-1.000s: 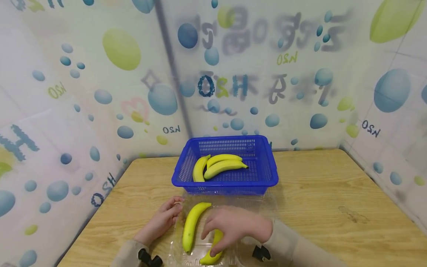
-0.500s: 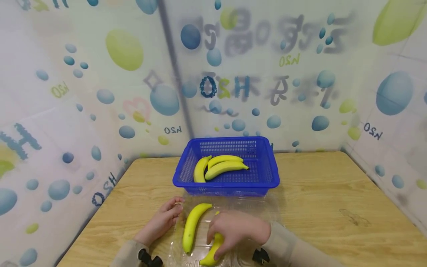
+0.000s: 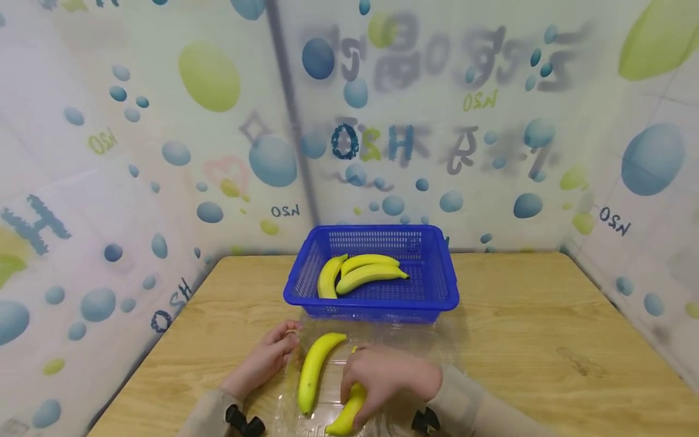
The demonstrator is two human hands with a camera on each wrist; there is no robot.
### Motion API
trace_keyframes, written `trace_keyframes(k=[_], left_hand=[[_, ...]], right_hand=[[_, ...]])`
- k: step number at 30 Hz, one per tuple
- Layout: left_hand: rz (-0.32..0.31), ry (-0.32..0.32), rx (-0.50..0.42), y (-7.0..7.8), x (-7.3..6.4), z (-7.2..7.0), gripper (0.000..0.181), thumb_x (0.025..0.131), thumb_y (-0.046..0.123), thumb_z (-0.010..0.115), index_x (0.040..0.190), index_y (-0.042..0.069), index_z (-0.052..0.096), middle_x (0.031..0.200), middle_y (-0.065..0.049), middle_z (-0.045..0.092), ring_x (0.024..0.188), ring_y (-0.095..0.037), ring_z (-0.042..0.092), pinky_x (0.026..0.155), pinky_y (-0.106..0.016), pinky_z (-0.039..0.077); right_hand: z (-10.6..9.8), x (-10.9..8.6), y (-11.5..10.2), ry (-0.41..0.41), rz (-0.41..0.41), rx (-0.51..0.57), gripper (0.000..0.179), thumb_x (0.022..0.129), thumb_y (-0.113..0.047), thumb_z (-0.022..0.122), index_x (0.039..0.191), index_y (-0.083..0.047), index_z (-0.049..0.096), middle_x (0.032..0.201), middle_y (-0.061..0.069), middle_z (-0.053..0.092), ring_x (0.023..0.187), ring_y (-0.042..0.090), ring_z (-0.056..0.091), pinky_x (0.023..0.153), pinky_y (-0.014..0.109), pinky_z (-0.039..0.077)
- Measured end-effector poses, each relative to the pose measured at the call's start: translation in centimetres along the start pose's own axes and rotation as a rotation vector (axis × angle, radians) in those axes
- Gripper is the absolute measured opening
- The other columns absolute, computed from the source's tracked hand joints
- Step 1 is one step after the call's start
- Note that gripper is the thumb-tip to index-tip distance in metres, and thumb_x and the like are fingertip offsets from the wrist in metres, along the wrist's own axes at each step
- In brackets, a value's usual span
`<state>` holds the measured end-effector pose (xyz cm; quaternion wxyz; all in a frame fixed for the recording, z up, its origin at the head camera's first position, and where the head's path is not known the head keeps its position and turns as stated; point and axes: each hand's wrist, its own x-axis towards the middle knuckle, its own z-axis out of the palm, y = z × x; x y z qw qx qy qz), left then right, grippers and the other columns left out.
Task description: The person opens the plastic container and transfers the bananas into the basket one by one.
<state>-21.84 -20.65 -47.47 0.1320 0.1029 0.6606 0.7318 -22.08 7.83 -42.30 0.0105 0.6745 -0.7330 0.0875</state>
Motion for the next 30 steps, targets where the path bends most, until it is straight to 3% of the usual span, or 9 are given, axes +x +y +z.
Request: trace_keyframes(k=[6,10,15,22,30], left_hand=[[0.008,0.006,-0.003,-0.1,-0.1,-0.1,0.032,0.093,0.002,0.05,0.122,-0.005,0.038,0.084,0.001,0.045,0.067,-0.007,0.04,0.059,-0.019,0.038],[0.017,0.011,-0.003,-0.1,-0.3,0.0,0.032,0.094,0.002,0.05,0.122,-0.006,0.038,0.084,0.0,0.045,0.067,-0.007,0.041,0.06,-0.018,0.04],[0.021,0.019,0.014,-0.2,-0.2,0.2,0.032,0.094,0.003,0.05,0.122,-0.007,0.038,0.082,0.001,0.043,0.065,-0.007,0.038,0.057,-0.018,0.033],[0.014,0.023,0.029,0.1,-0.1,0.1,0.034,0.093,0.003,0.05,0.122,-0.008,0.037,0.082,0.001,0.043,0.066,-0.008,0.039,0.058,-0.019,0.034],[0.003,0.029,0.032,0.1,-0.1,0.1,0.035,0.094,0.004,0.05,0.123,-0.009,0.036,0.083,0.001,0.044,0.067,-0.009,0.04,0.06,-0.02,0.036]], right_hand=[[0.0,0.2,-0.3,-0.014,0.01,-0.015,0.029,0.069,-0.052,0.08,0.091,-0.034,0.074,0.086,-0.027,0.059,0.086,-0.012,0.048,0.094,0.044,0.041],[-0.2,0.5,-0.4,-0.048,0.028,-0.031,0.03,0.067,-0.055,0.079,0.089,-0.036,0.074,0.084,-0.029,0.058,0.084,-0.013,0.048,0.093,0.04,0.041],[-0.1,0.7,-0.4,-0.082,0.062,-0.033,0.028,0.063,-0.056,0.081,0.084,-0.038,0.074,0.08,-0.031,0.055,0.08,-0.011,0.046,0.088,0.035,0.04],[-0.5,1.1,-0.5,-0.13,0.11,-0.012,0.025,0.062,-0.051,0.084,0.082,-0.038,0.074,0.081,-0.031,0.054,0.081,-0.011,0.046,0.084,0.04,0.04],[-0.5,1.0,-0.3,-0.147,0.107,0.008,0.029,0.061,-0.04,0.086,0.088,-0.037,0.074,0.084,-0.029,0.056,0.085,-0.011,0.047,0.086,0.044,0.041]])
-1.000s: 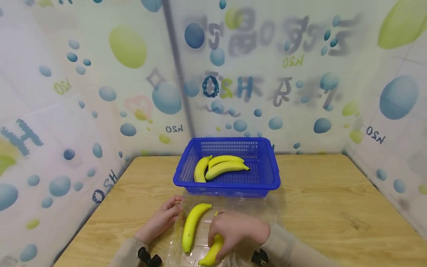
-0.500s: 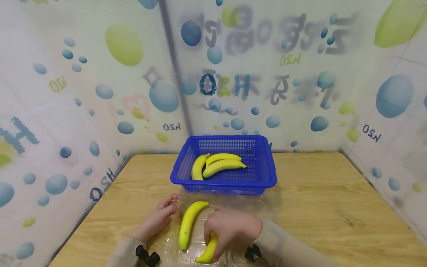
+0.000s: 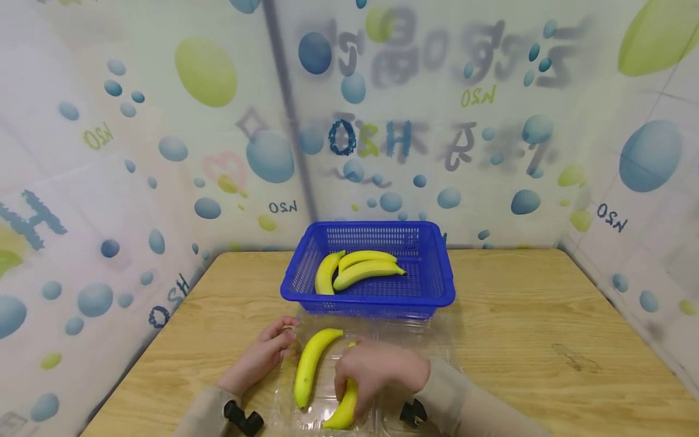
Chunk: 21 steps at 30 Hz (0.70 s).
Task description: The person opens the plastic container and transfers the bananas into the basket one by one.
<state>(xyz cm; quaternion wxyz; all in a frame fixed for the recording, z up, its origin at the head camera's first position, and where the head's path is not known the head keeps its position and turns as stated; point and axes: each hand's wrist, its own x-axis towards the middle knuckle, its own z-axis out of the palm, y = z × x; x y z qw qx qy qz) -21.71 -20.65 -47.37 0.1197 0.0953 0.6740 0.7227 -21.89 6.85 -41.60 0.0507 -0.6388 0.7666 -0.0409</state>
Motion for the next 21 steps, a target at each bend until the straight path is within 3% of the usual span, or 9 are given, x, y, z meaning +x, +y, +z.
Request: trace_keyframes(k=[8,16,21], left_hand=[[-0.006,0.0,-0.01,-0.01,0.01,0.07,0.034,0.094,0.004,0.049,0.123,-0.008,0.037,0.083,0.001,0.045,0.067,-0.009,0.04,0.06,-0.02,0.036],[-0.006,-0.002,-0.014,-0.08,0.1,0.07,0.032,0.093,0.002,0.05,0.122,-0.006,0.039,0.084,0.0,0.046,0.067,-0.009,0.041,0.06,-0.02,0.038],[-0.003,0.002,-0.009,-0.1,0.03,0.05,0.034,0.092,0.003,0.051,0.122,-0.008,0.038,0.083,0.001,0.046,0.067,-0.008,0.042,0.06,-0.019,0.039]], right_hand=[[0.03,-0.1,0.05,0.014,-0.006,-0.011,0.038,0.06,-0.027,0.084,0.096,-0.037,0.074,0.088,-0.026,0.055,0.089,-0.01,0.048,0.087,0.047,0.04],[0.06,-0.22,-0.07,0.008,0.021,0.007,0.04,0.064,-0.025,0.083,0.1,-0.038,0.073,0.091,-0.026,0.056,0.095,-0.008,0.05,0.094,0.058,0.038],[0.13,-0.21,-0.17,0.014,0.029,0.016,0.04,0.063,-0.023,0.083,0.099,-0.036,0.073,0.091,-0.025,0.056,0.094,-0.007,0.05,0.095,0.058,0.037]])
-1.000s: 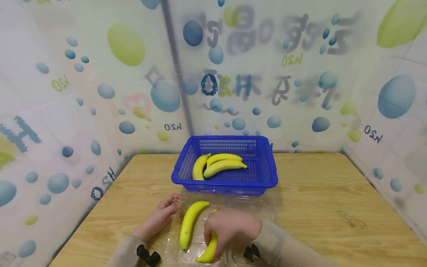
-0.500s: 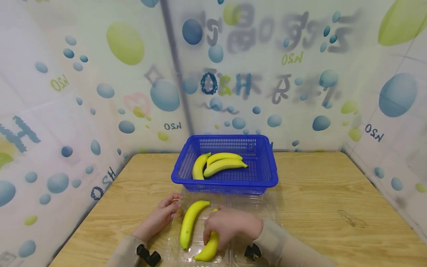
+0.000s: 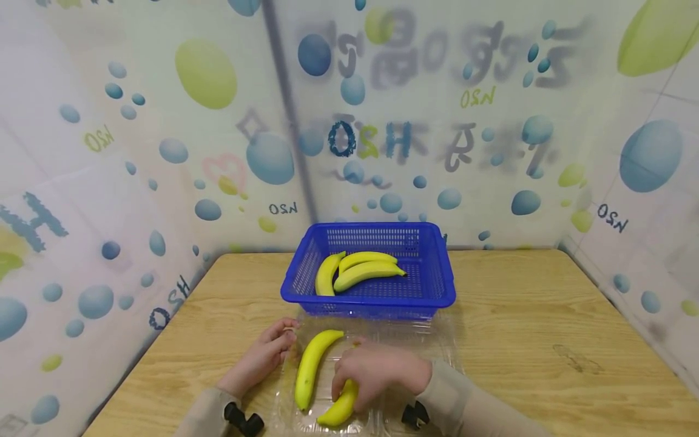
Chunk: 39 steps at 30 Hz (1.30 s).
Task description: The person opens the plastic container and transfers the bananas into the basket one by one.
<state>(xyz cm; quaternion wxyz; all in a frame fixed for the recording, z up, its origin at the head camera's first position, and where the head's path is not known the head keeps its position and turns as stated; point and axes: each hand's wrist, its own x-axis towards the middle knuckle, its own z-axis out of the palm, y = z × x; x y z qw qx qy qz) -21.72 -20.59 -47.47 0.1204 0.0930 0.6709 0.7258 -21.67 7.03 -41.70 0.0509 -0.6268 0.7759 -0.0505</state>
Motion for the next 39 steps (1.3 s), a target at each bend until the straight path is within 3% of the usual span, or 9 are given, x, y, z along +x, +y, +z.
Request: trace_keyframes(k=[9,19,28,39], left_hand=[[0.005,-0.006,-0.01,0.0,0.0,0.0,0.027,0.092,0.002,0.05,0.118,-0.001,0.042,0.083,0.0,0.046,0.065,-0.008,0.041,0.059,-0.019,0.038],[0.008,-0.006,-0.003,0.0,0.0,0.0,0.03,0.093,0.002,0.05,0.12,-0.005,0.04,0.084,0.001,0.045,0.066,-0.009,0.04,0.059,-0.019,0.036],[0.011,-0.01,-0.005,-0.1,0.0,0.0,0.03,0.093,0.003,0.051,0.119,-0.005,0.039,0.084,0.0,0.046,0.067,-0.009,0.041,0.059,-0.019,0.037],[0.004,-0.014,0.009,-0.1,0.0,0.0,0.032,0.094,0.005,0.051,0.121,-0.005,0.039,0.086,0.0,0.046,0.068,-0.009,0.041,0.06,-0.019,0.037]], right_hand=[[0.1,-0.1,0.2,0.029,-0.063,-0.029,0.041,0.063,-0.027,0.082,0.102,-0.035,0.073,0.092,-0.023,0.056,0.097,-0.007,0.05,0.096,0.057,0.038],[-0.1,-0.2,0.4,0.089,-0.122,0.016,0.041,0.066,-0.023,0.081,0.105,-0.031,0.074,0.094,-0.021,0.058,0.097,-0.007,0.049,0.096,0.059,0.036],[-0.8,-0.3,0.3,0.098,-0.13,0.061,0.039,0.068,-0.02,0.079,0.105,-0.03,0.074,0.094,-0.021,0.059,0.097,-0.006,0.05,0.098,0.059,0.035],[-1.2,-0.8,0.5,0.166,-0.131,0.048,0.039,0.068,-0.023,0.078,0.107,-0.03,0.074,0.097,-0.021,0.059,0.102,-0.004,0.05,0.1,0.054,0.035]])
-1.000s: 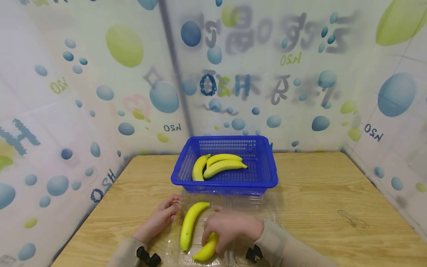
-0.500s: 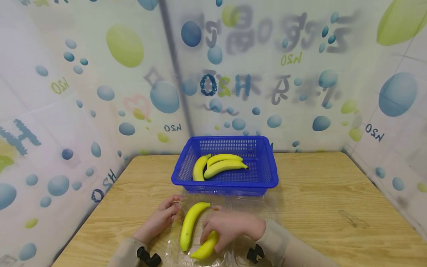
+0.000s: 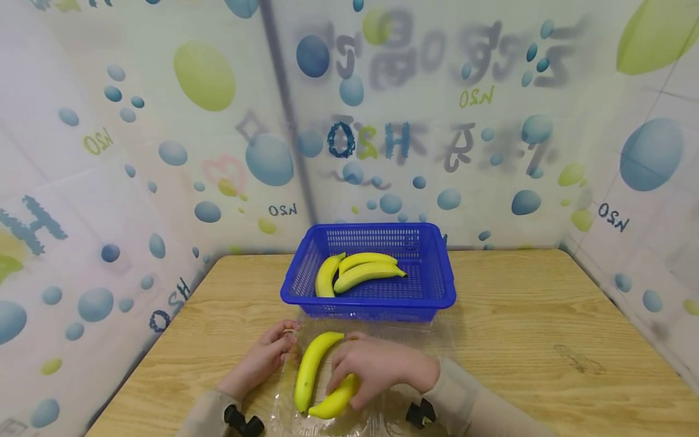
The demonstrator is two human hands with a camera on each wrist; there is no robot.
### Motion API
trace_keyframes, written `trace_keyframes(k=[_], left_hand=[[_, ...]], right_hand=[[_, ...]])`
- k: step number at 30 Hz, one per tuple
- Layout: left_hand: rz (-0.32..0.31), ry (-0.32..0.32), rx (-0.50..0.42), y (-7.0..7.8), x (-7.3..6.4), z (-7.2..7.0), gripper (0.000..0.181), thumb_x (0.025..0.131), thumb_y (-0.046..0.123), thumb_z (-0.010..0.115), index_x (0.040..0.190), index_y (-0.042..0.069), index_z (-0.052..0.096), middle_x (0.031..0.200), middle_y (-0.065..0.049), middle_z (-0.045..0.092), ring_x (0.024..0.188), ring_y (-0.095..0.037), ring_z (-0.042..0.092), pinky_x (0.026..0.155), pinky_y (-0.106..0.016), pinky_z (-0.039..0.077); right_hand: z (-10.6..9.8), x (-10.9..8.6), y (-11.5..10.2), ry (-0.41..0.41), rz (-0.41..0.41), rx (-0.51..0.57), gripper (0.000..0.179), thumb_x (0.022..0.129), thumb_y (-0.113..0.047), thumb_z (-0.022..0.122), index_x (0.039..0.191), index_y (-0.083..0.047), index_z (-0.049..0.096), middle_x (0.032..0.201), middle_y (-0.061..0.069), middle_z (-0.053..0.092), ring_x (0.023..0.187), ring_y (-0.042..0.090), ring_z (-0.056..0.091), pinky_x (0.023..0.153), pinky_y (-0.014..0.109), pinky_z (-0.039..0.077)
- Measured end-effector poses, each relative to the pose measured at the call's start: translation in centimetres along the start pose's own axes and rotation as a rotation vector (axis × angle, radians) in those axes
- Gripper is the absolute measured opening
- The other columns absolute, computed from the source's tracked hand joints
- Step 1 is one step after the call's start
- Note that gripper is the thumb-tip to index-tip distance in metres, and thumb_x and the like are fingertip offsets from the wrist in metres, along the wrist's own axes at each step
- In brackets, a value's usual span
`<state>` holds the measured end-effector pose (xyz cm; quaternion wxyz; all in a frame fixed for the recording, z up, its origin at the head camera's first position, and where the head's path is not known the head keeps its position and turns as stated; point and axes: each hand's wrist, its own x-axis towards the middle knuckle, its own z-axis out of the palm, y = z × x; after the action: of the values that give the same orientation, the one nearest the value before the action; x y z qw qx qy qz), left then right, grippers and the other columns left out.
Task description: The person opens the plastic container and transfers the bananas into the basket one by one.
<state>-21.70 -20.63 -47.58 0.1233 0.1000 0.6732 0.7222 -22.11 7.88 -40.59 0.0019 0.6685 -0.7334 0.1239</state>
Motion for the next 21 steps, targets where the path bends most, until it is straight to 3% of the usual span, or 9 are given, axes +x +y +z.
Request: trace_keyframes(k=[11,21], left_hand=[[-0.005,0.009,0.003,0.1,-0.2,0.2,0.036,0.094,0.005,0.051,0.123,-0.009,0.036,0.085,0.0,0.045,0.066,-0.007,0.04,0.058,-0.018,0.036],[0.003,0.005,-0.012,0.1,-0.1,0.1,0.034,0.094,0.005,0.051,0.122,-0.008,0.037,0.086,0.0,0.045,0.068,-0.007,0.043,0.061,-0.019,0.042]], right_hand=[[-1.6,-0.6,-0.1,0.107,-0.04,-0.012,0.038,0.069,-0.021,0.077,0.106,-0.026,0.074,0.099,-0.015,0.062,0.097,-0.001,0.052,0.1,0.049,0.037],[-3.0,-1.5,0.3,0.223,-0.039,-0.028,0.037,0.072,-0.02,0.077,0.108,-0.026,0.072,0.104,-0.014,0.062,0.102,0.002,0.054,0.099,0.061,0.035]])
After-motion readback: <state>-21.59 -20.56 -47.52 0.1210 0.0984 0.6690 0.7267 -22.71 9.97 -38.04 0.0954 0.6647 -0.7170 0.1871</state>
